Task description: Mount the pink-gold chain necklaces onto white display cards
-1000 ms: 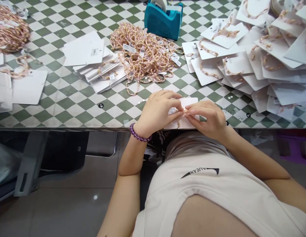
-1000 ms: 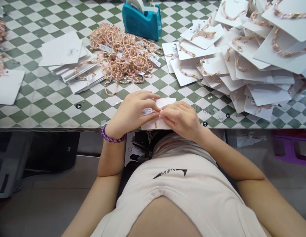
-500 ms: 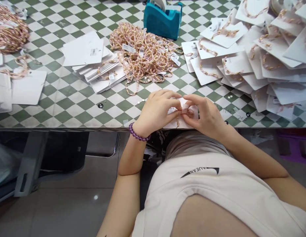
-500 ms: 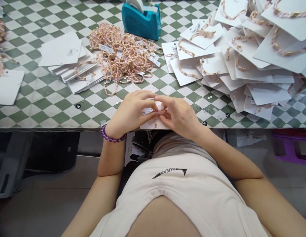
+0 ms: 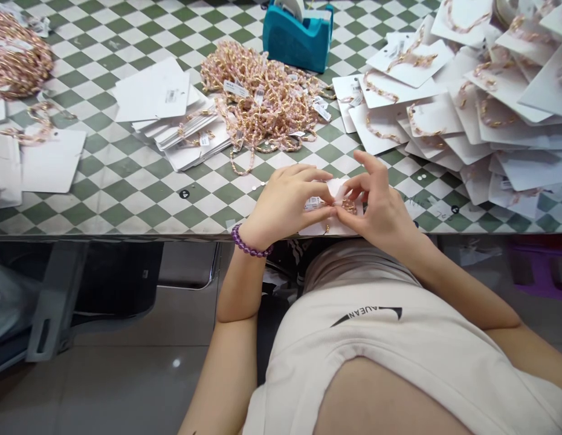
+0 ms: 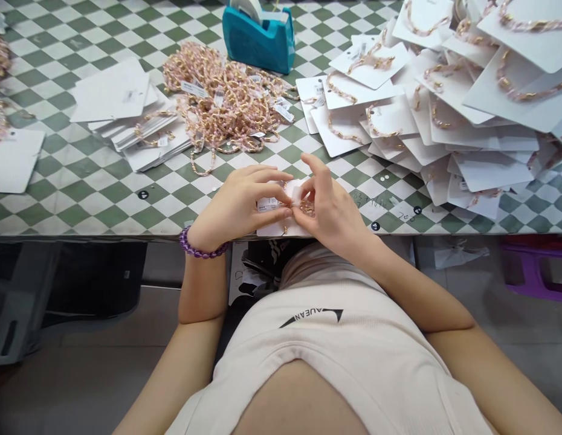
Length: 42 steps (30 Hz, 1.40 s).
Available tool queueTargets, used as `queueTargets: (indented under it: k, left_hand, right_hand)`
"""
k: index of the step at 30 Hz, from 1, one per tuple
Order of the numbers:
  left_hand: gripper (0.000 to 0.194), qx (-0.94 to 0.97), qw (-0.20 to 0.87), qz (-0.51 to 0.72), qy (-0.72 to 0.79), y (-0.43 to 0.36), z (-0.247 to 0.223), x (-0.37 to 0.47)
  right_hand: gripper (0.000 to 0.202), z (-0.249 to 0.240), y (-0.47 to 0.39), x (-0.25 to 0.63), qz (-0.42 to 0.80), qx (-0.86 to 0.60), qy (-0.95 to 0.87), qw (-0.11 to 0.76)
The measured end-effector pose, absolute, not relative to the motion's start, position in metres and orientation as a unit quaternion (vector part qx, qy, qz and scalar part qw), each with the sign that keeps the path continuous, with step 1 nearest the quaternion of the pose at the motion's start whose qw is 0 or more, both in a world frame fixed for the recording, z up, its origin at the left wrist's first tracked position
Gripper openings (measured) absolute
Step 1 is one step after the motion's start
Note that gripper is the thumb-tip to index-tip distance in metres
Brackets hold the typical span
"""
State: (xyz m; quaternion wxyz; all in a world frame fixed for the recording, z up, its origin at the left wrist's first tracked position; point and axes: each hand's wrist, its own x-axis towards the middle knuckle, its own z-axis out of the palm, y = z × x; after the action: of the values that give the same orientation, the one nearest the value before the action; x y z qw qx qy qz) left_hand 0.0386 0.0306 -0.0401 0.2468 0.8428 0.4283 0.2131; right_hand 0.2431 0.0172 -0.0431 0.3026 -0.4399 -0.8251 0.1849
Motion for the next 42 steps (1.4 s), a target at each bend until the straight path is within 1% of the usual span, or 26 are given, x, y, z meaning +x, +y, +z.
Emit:
queueTargets:
  k: [3,5,8,12,20,26,31,37,42]
  left_hand:
    - [0.012,0.84,0.252,0.215,0.431,0.031,-0.039,0.039]
    - [0.013,0.833,0.257,0.219,0.438,0.031,-0.039,0.041]
    - [0.02,0.816,0.257,0.231,0.463,0.032,-0.039,0.046]
    - [0.019,0.812,0.238,0.25,0.47,0.034,-0.042,0.05]
    - [0.021,0.828,0.219,0.273,0.437,0.034,-0.045,0.05]
    - [0.011,0.824,0.239,0.309,0.41,0.034,-0.043,0.048]
    - [0.012,0.812,0.242,0.306,0.434,0.034,-0.043,0.051]
    - [0.007,0.816,0.235,0.3,0.434,0.033,-0.045,0.055]
    - [0.004,0.812,0.219,0.292,0.456,0.031,-0.042,0.06]
  right_hand:
    - [0.063,-0.047,0.016,0.244,0.183,-0.445,-0.821,0.309]
    - [0.056,-0.051,0.016,0.244,0.167,-0.45,-0.818,0.317]
    - [0.046,-0.055,0.016,0.245,0.157,-0.454,-0.816,0.322]
    - [0.046,-0.055,0.017,0.245,0.177,-0.451,-0.823,0.299]
    - [0.057,-0.056,0.014,0.247,0.209,-0.456,-0.808,0.309]
    - [0.068,-0.053,0.014,0.246,0.194,-0.439,-0.81,0.337]
    - [0.077,-0.053,0.015,0.247,0.201,-0.45,-0.808,0.324]
    - [0.081,-0.053,0.014,0.247,0.197,-0.451,-0.807,0.325]
    - [0.083,-0.052,0.012,0.247,0.226,-0.461,-0.796,0.321]
